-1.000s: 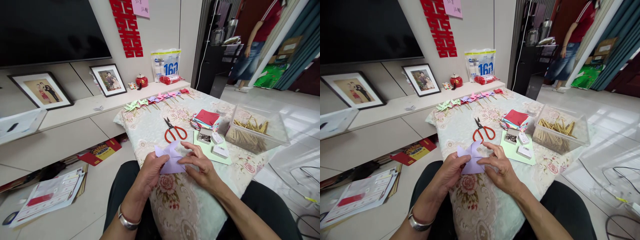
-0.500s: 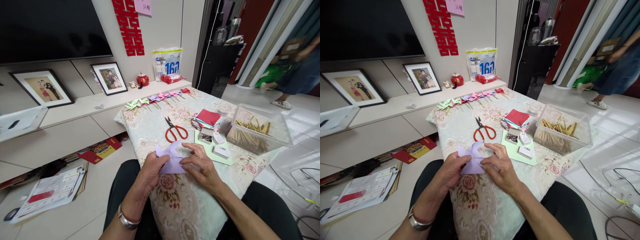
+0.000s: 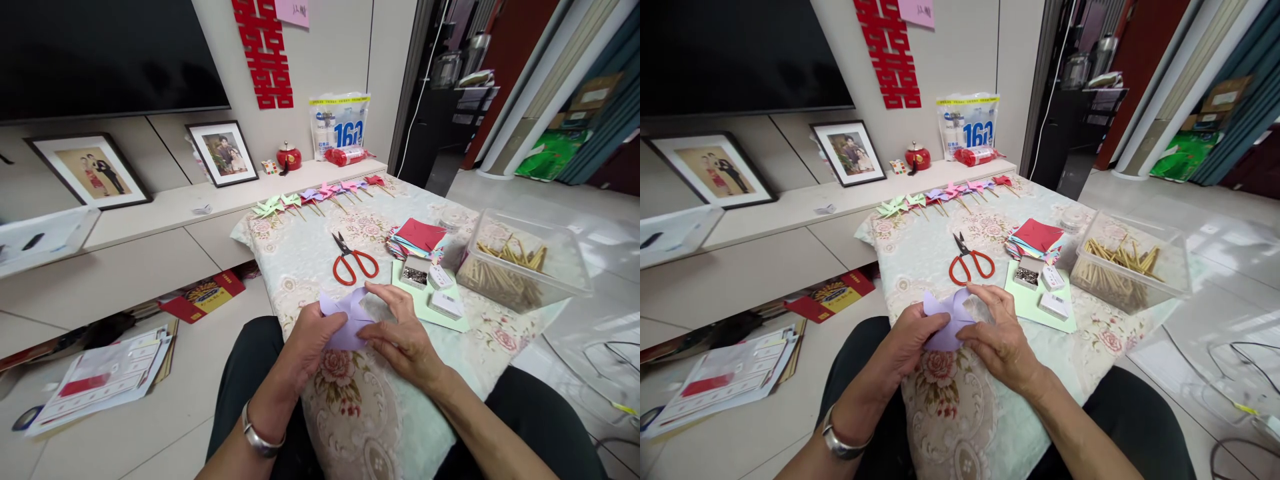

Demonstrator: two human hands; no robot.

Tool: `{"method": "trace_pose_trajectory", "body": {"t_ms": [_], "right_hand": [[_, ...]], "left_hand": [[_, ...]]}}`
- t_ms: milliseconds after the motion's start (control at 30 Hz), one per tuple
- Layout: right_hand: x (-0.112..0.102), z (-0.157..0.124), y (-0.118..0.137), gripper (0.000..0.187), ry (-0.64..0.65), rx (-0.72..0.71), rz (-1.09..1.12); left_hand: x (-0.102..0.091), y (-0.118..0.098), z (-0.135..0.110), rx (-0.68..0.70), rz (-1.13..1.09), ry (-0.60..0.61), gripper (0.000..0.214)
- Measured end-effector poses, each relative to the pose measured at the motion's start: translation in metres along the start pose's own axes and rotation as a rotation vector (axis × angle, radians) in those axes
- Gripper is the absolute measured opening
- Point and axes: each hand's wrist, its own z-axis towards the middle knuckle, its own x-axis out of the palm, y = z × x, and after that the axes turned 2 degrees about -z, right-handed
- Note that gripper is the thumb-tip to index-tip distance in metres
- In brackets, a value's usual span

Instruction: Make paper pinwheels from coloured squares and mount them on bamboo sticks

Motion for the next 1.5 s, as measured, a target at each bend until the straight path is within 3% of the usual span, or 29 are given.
{"method": "trace_pose_trajectory", "body": {"t_ms": [367,600,867,1500], "right_hand": [[0.0,0.003,0.008,0.012,0.043,0.107,0.048],[-0.001,0.004,0.011,0.013,0.047,0.257,0.153],[0.002,0.005,0.012,0.013,0.066,0.418,0.222],[0.008,0.006,0.012,0.01,0.042,0.497,0.241]], "left_hand": [[0.005,0.009,-0.002,0.111,0.229,-0.06,0.01],[0.007,0.016,0.001,0.125,0.294,-0.135,0.008],[0.009,0.018,-0.001,0.152,0.309,-0.133,0.008],[0.012,0.021,0.002,0.097,0.295,-0.134,0.011]]}}
